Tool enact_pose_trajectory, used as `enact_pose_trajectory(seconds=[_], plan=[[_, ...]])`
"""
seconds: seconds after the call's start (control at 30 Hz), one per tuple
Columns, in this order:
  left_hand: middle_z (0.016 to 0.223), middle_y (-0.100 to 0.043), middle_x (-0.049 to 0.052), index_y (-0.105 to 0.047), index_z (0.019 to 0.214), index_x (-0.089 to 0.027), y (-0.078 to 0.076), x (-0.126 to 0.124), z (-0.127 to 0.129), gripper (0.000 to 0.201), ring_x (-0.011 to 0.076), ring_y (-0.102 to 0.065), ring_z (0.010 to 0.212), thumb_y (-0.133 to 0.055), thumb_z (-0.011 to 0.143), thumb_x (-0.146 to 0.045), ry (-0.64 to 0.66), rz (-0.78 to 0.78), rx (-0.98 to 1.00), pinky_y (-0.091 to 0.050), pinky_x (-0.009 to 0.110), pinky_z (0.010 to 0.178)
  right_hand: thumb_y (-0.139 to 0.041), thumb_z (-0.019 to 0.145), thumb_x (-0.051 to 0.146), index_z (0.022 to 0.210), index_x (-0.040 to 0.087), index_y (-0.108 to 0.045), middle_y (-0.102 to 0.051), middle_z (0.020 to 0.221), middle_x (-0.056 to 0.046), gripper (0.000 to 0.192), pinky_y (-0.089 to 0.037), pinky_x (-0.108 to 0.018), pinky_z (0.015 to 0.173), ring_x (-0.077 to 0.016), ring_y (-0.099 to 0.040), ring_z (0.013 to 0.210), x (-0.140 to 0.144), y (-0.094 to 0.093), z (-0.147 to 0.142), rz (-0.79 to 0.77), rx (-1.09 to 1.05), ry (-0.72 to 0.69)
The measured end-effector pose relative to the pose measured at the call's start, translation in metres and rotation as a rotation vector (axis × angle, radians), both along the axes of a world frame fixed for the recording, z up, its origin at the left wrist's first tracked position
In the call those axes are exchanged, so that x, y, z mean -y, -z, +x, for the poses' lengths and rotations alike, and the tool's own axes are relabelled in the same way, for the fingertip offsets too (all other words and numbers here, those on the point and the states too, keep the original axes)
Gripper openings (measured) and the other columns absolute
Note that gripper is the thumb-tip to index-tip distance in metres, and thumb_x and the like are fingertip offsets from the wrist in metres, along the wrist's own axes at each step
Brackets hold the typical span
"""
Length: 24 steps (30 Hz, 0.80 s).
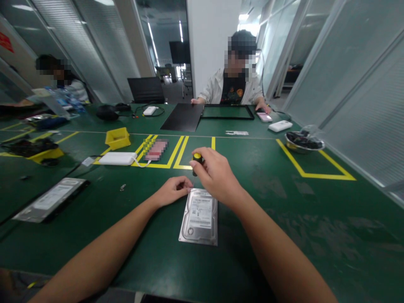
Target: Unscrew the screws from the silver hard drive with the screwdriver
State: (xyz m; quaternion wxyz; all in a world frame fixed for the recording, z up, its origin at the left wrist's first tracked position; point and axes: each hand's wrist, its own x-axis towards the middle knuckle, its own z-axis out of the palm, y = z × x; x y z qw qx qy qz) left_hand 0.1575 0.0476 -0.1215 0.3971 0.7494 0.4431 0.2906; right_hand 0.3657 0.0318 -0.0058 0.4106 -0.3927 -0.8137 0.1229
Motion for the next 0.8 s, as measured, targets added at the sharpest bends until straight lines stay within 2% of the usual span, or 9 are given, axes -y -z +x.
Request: enact_pose_trajectory(seconds=[0.43, 0.8], plan=[[0.076, -0.062, 0.001, -0.064, 0.089, -0.012, -0.0019, -0.0002, 0.0006, 0.020, 0.0128, -0.053, 0.067, -0.063, 0.084, -0.031, 0.011, -0.024, 0.014, -0.040, 0.023, 0.061, -0.055, 0.092, 0.025, 0.108, 0.015, -0.062, -0.066, 0.093, -0.006, 0.020, -0.042, -0.029, 0.069, -0.0152, -0.057, 0.075, -0.0037, 0.0043, -0.0004, 0.005, -0.006, -0.012], [0.077, -0.061, 0.001, -0.063, 0.090, -0.013, -0.0007, -0.0010, -0.0001, 0.016, 0.0128, -0.053, 0.068, -0.062, 0.083, -0.027, 0.023, -0.026, 0.031, -0.041, 0.023, 0.063, -0.054, 0.092, 0.026, 0.108, 0.015, -0.062, -0.066, 0.094, -0.006, 0.020, -0.043, -0.029, 0.069, -0.0152, -0.057, 0.075, -0.0064, 0.0093, -0.0020, -0.016, -0.024, -0.014]])
